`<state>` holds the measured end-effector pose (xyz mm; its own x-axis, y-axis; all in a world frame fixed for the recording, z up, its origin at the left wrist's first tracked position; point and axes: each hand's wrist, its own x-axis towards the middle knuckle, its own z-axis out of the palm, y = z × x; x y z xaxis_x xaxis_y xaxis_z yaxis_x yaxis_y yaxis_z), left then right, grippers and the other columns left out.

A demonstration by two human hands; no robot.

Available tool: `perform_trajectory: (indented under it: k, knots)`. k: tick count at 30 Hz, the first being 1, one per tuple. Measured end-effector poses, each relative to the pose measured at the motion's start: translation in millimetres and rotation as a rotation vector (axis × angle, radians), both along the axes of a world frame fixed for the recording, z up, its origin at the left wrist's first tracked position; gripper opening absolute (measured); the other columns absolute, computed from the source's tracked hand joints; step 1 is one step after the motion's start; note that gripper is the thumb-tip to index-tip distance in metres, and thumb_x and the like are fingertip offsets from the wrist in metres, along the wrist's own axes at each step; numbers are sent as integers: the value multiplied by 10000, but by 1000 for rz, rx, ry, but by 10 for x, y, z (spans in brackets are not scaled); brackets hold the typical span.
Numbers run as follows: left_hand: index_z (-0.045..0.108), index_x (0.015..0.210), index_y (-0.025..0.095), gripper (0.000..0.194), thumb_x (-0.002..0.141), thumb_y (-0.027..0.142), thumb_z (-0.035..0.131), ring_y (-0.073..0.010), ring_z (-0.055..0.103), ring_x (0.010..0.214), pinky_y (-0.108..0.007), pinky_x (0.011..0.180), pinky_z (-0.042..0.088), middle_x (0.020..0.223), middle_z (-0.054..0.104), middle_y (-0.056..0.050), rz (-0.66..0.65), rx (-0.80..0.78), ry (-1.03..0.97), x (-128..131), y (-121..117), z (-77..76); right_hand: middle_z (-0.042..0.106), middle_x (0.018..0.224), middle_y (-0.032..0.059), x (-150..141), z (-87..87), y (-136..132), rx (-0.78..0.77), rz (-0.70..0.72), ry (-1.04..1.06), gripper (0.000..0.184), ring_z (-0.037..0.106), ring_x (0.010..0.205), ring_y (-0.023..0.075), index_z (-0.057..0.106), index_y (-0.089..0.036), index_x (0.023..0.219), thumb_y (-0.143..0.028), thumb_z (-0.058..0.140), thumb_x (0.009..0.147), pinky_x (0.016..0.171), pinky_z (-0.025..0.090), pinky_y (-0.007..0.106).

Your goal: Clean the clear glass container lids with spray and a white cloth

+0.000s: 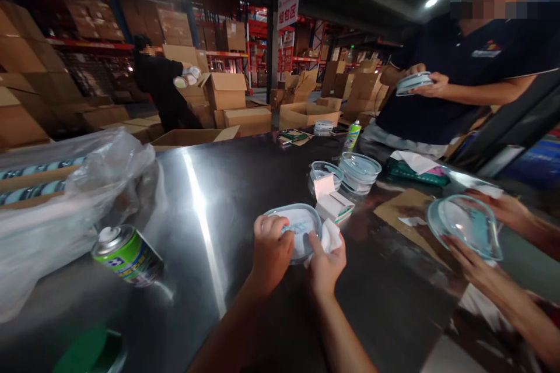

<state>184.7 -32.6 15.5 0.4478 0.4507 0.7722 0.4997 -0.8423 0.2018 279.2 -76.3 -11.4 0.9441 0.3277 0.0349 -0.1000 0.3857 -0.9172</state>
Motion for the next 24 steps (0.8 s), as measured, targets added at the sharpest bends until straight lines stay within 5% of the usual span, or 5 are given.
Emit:
perform_trajectory:
  k: [5, 13, 19, 24]
  knots:
    - [648, 661, 200, 215, 818, 73, 576, -237, 564, 937, -478, 902, 381, 945, 661, -65, -20, -3, 84, 16, -34, 15, 612, 670, -39, 12, -35, -6, -15, 46, 11, 648, 393, 374, 80, 587, -158, 1183, -389, 783, 610, 351, 338, 225]
    - [729, 724, 264, 92, 754, 177, 729, -280, 556, 1034, -518, 896, 362, 1105, 660, -58, -57, -135, 156, -70, 27, 66, 650, 780, -3, 31, 35, -11, 14, -16, -45, 504, 578, 667, 155, 623, -148, 1050, -339, 764, 605, 616, 488, 274]
    - [690, 722, 228, 119, 733, 114, 724, -268, 561, 1038, -515, 915, 363, 1072, 651, -65, -45, -125, 133, -82, 41, 57, 583, 649, -48, -7, 54, -27, -24, 2, -69, 462, 492, 505, 117, 614, -166, 1033, -364, 742, 636, 486, 438, 244]
    - [673, 694, 222, 127, 724, 112, 729, -271, 550, 1033, -518, 917, 363, 1042, 656, -61, -25, -76, 144, -90, 52, 71, 570, 669, -37, -37, 31, -50, -53, 18, -130, 379, 512, 559, 138, 618, -188, 936, -374, 751, 633, 503, 448, 249]
